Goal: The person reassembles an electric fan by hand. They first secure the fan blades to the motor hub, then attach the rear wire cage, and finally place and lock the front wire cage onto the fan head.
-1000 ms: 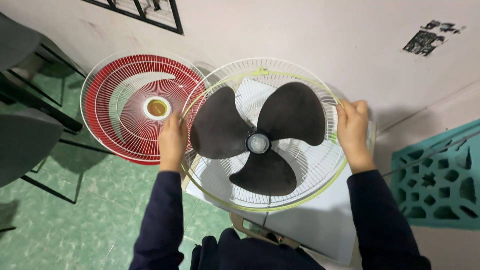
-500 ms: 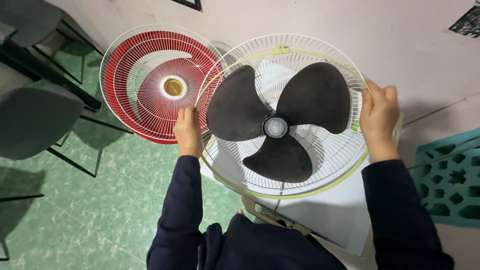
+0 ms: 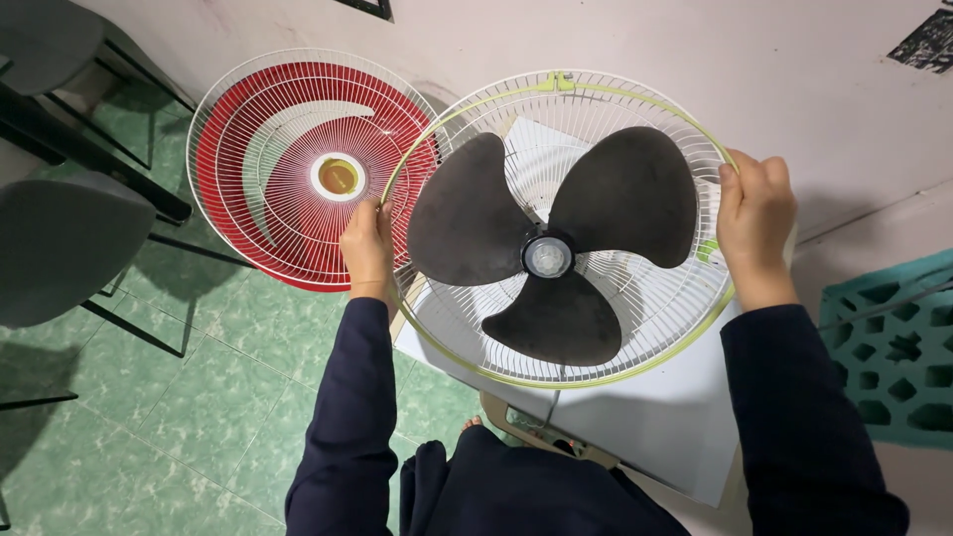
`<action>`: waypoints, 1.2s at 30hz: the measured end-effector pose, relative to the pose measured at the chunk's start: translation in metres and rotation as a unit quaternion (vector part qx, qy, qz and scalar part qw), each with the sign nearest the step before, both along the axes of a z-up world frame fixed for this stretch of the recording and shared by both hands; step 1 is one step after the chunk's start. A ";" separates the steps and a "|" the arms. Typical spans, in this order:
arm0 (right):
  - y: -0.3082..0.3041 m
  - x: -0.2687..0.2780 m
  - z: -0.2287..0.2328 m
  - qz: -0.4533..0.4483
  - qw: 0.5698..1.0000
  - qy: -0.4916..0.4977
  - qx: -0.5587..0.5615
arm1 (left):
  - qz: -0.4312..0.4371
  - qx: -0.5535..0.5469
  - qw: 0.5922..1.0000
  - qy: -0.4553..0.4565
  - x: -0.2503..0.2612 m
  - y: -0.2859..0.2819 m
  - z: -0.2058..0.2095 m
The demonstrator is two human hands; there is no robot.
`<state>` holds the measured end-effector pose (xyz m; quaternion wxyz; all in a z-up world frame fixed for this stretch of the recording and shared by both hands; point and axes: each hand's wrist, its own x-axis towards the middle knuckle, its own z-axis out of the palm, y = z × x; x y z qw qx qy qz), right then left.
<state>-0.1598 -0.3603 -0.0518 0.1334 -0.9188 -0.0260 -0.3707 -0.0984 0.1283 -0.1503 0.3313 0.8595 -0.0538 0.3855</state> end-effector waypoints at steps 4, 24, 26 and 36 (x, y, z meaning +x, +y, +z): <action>-0.003 0.002 -0.005 0.003 1.000 0.007 0.011 | -0.003 -0.008 1.000 0.007 0.000 -0.002 -0.006; -0.003 0.005 -0.004 0.016 0.999 0.020 0.021 | -0.015 0.004 1.000 -0.007 0.000 -0.004 0.007; -0.003 0.005 -0.003 0.018 0.999 0.020 0.021 | -0.013 0.005 1.000 -0.005 0.000 -0.004 0.008; 0.003 0.010 0.007 0.044 0.999 0.001 0.032 | -0.031 -0.023 0.998 0.045 -0.001 -0.003 0.011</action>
